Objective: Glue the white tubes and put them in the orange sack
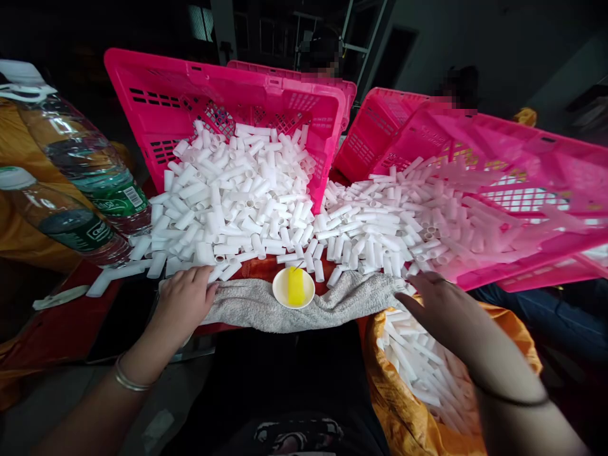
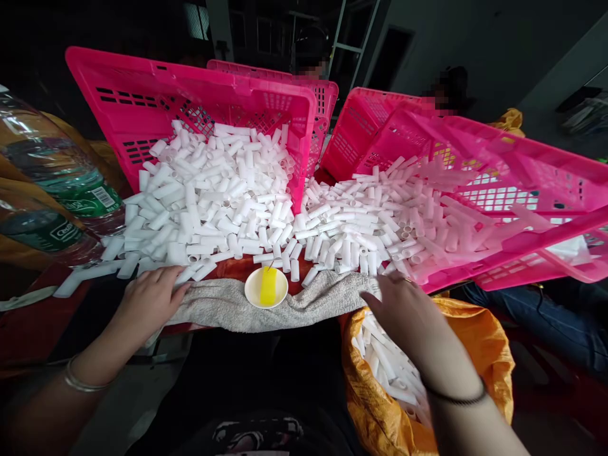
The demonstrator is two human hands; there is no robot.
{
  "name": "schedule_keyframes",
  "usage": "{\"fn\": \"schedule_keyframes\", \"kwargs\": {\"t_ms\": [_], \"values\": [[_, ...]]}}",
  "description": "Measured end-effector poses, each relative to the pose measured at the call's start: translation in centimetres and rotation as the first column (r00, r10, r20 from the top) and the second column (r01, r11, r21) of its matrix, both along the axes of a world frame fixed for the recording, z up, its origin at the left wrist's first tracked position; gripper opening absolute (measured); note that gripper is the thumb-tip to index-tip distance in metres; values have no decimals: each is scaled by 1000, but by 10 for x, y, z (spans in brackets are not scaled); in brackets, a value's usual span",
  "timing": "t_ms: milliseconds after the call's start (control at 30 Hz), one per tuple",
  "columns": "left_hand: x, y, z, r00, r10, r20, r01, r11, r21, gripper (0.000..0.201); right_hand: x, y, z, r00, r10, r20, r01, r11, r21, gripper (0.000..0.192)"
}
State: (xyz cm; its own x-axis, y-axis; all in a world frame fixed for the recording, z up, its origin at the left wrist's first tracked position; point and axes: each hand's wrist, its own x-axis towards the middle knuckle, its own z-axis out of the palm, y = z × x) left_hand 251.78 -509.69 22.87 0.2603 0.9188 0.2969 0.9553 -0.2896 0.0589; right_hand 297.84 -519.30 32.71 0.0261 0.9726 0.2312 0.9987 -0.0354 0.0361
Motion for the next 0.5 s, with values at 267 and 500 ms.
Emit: {"fn": "schedule_keyframes", "kwargs": {"t_ms": [267,500], "values": [[32,3,19,957,16,291,-7,999,-32,40,-104,175,-23,976,193,100,-167,960,-226,30],[40,-18,12,702,-91,706,282,947,-157,25,-96,178,-41,957,232,175,-195,959,-204,36]]}}
